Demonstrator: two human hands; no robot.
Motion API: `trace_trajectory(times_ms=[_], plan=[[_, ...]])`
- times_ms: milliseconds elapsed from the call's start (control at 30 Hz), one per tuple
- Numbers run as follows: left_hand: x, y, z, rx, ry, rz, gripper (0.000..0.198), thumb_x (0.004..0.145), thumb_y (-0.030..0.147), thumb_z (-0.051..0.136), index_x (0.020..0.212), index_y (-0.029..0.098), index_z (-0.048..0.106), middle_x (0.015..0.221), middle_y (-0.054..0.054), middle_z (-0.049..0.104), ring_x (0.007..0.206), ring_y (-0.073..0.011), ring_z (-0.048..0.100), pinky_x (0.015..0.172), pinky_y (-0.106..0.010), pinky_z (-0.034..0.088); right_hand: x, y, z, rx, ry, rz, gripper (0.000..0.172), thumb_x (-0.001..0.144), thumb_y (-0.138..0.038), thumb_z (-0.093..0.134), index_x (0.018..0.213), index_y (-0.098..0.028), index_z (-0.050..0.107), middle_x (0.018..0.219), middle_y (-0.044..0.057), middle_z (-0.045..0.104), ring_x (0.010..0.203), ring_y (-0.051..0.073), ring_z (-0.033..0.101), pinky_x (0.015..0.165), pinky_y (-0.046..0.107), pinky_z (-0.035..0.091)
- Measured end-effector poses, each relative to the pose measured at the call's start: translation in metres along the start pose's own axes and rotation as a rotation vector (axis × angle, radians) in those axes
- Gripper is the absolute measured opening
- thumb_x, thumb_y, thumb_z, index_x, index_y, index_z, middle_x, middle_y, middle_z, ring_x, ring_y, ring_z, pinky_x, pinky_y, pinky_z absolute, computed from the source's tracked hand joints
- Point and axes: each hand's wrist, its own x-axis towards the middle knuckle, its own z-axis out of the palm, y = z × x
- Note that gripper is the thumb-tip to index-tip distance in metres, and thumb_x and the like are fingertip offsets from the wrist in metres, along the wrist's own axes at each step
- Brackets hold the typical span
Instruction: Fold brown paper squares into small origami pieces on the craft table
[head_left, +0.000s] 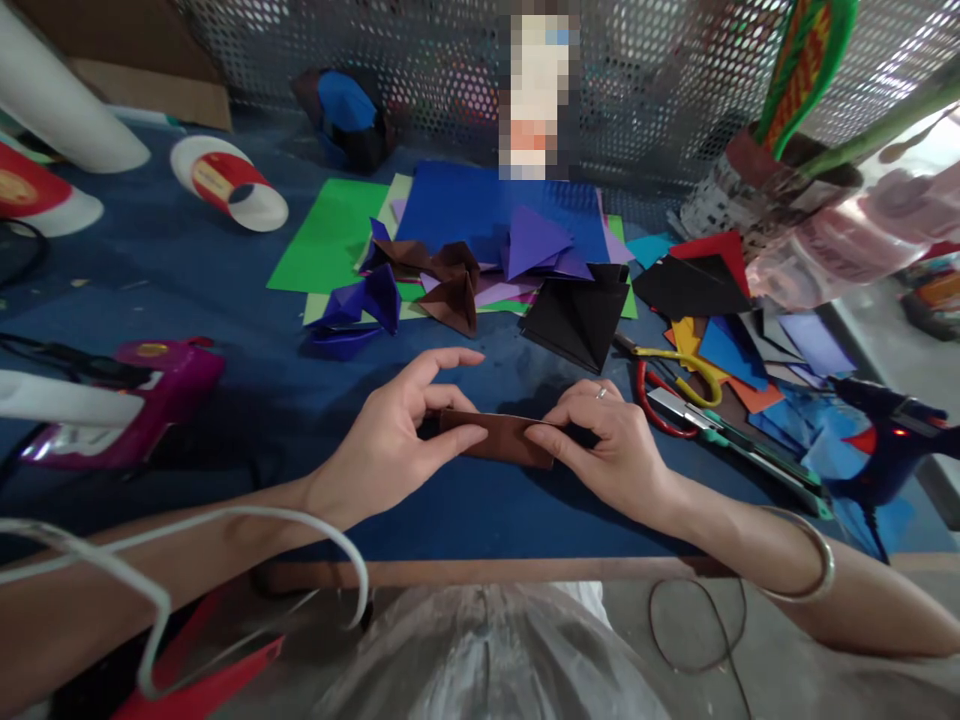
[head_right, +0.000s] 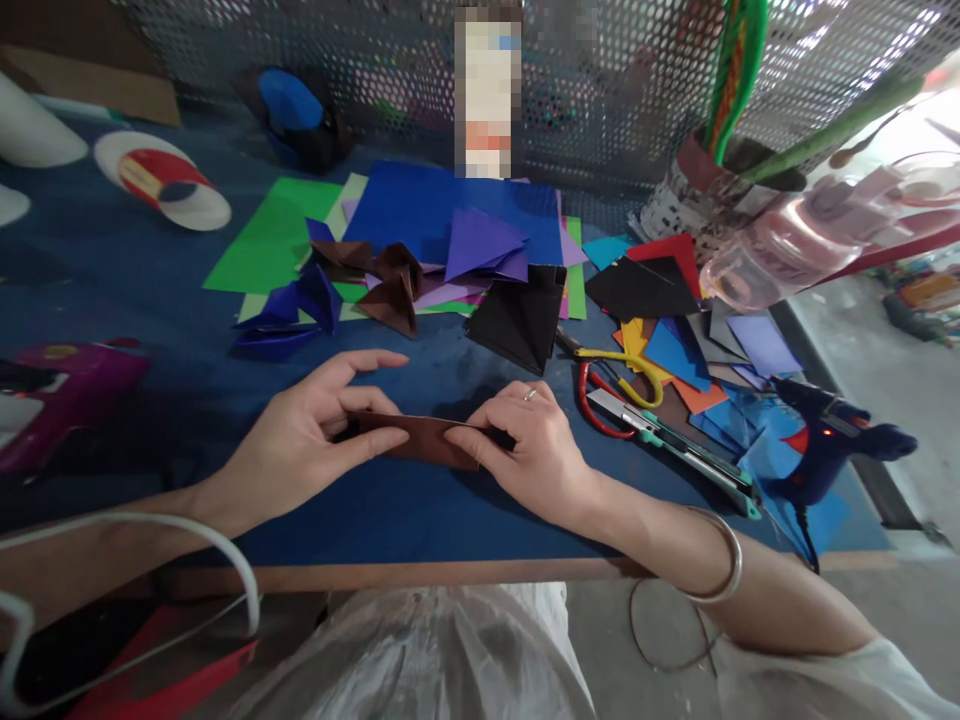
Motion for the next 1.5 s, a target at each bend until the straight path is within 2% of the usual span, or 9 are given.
trace_trajectory(times_ms=[500,700,867,1033,1133,1267,1367,1500], plan=[[-0.001,0.004,0.000,0.058,-0.026,0.014,0.047,0.086,0.023,0.065,0.130,0.021,0.050,0.073,0.006,0.070,0.062,-0.0113,0.064,0.054,-0.020,0.045,0.001,0.001,-0.001,-0.006,-0.050,0.072,0.021,0.094,-0.026,0.074,0.074,-0.021,0.070,0.067,-0.005,0.071,0.067,0.013,0.062,0.078,0.035,0.040],[-0.003,-0.002,-0.001,0.177,-0.046,0.070,0.046,0.088,0.022,0.063,0.132,0.022,0.049,0.078,0.005,0.071,0.071,-0.0133,0.068,0.066,-0.024,0.051,0.001,0.003,-0.001,-0.050,-0.108,0.092,0.022,0.094,-0.028,0.074,0.074,-0.021,0.069,0.067,-0.004,0.070,0.069,0.014,0.062,0.079,0.035,0.039],[-0.005,-0.008,0.000,0.386,-0.059,0.194,0.041,0.090,0.019,0.059,0.130,0.023,0.052,0.086,0.004,0.070,0.075,-0.0136,0.068,0.071,-0.026,0.052,0.002,0.003,0.001,-0.104,-0.152,0.097,0.023,0.094,-0.025,0.073,0.073,-0.020,0.067,0.066,-0.003,0.068,0.068,0.014,0.059,0.076,0.033,0.037],[-0.006,-0.010,0.001,0.587,-0.073,0.386,0.020,0.097,0.015,0.050,0.111,0.020,0.064,0.101,-0.003,0.071,0.092,-0.0167,0.069,0.081,-0.028,0.054,0.004,0.003,0.003,-0.142,-0.169,0.081,0.019,0.093,-0.021,0.072,0.075,-0.019,0.066,0.069,-0.003,0.067,0.070,0.014,0.058,0.077,0.033,0.036],[-0.005,-0.010,0.002,0.703,-0.043,0.496,0.024,0.101,0.017,0.048,0.110,0.018,0.070,0.107,-0.007,0.070,0.094,-0.0196,0.068,0.082,-0.033,0.056,0.005,0.002,0.003,-0.151,-0.193,0.092,0.019,0.093,-0.020,0.070,0.075,-0.020,0.065,0.069,-0.003,0.068,0.071,0.014,0.058,0.078,0.033,0.036],[-0.009,-0.014,0.004,0.934,0.033,0.721,0.027,0.101,0.012,0.049,0.107,0.016,0.074,0.124,-0.013,0.070,0.109,-0.0272,0.068,0.093,-0.045,0.058,0.007,0.001,0.002,-0.170,-0.208,0.095,0.018,0.094,-0.020,0.069,0.076,-0.020,0.065,0.069,-0.003,0.068,0.072,0.015,0.057,0.077,0.033,0.036],[-0.016,-0.018,0.005,0.962,-0.030,0.919,0.030,0.100,0.006,0.047,0.114,0.013,0.072,0.120,-0.011,0.076,0.113,-0.0242,0.071,0.100,-0.042,0.059,0.007,0.000,0.002,-0.173,-0.213,0.092,0.018,0.095,-0.022,0.068,0.078,-0.020,0.066,0.069,-0.003,0.067,0.071,0.014,0.056,0.078,0.033,0.036],[-0.023,-0.022,0.004,0.953,-0.074,0.971,0.037,0.096,0.002,0.047,0.126,0.009,0.068,0.126,-0.014,0.074,0.118,-0.0242,0.071,0.101,-0.036,0.061,0.006,0.001,0.003,-0.189,-0.214,0.082,0.021,0.098,-0.025,0.066,0.078,-0.020,0.065,0.069,-0.003,0.068,0.072,0.015,0.056,0.078,0.034,0.035]])
